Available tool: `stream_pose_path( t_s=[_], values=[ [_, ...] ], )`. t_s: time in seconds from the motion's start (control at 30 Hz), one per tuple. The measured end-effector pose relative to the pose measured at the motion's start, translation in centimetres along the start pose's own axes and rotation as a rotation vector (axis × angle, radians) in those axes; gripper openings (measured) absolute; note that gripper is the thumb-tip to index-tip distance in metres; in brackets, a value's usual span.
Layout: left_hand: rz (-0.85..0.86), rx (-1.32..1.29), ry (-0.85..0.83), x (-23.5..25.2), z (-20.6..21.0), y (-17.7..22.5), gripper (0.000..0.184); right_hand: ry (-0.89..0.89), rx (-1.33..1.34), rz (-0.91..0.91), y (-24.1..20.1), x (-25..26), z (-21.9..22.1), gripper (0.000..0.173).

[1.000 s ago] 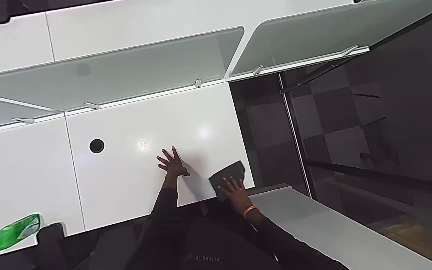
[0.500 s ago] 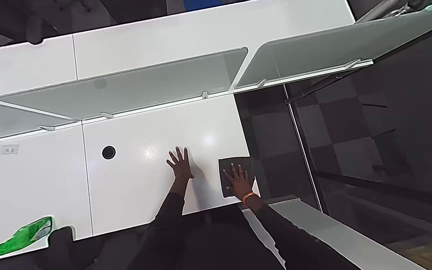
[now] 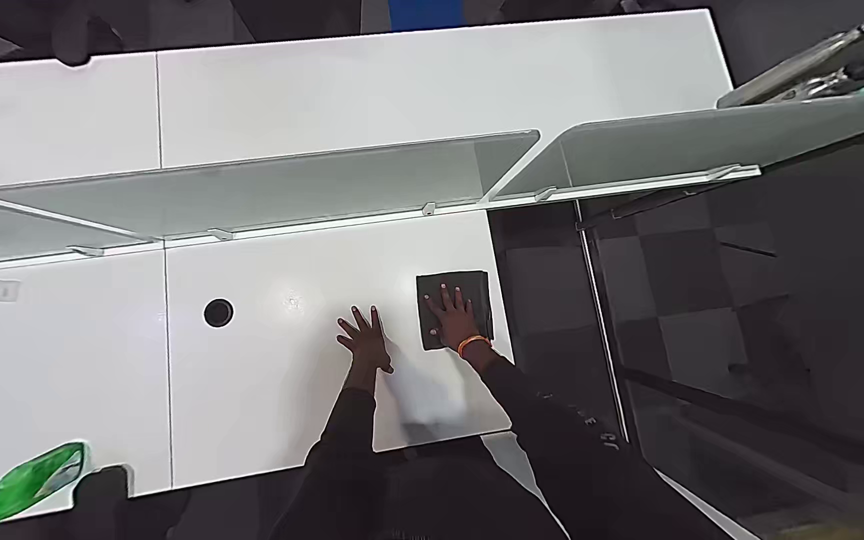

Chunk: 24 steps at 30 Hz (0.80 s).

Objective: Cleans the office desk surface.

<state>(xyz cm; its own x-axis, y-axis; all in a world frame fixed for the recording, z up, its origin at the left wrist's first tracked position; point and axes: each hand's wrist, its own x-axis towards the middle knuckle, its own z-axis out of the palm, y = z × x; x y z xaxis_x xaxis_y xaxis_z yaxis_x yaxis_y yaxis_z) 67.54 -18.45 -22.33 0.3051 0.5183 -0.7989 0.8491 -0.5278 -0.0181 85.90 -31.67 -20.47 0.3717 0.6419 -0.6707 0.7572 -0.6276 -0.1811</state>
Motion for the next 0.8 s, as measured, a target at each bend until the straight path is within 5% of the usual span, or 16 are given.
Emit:
stream_pose_path(
  t_s=[0.4, 0.8],
  values=[
    [0.012, -0.057, -0.009, 0.0, -0.2, -0.3, 0.171, 0.126, -0.021, 0.022, -5.0, 13.4, -10.1, 0.094],
    [0.013, -0.070, 0.005, 0.0, -0.1, -0.4, 0.169, 0.193, -0.011, 0.037, -5.7, 15.7, -12.4, 0.095]
  ],
)
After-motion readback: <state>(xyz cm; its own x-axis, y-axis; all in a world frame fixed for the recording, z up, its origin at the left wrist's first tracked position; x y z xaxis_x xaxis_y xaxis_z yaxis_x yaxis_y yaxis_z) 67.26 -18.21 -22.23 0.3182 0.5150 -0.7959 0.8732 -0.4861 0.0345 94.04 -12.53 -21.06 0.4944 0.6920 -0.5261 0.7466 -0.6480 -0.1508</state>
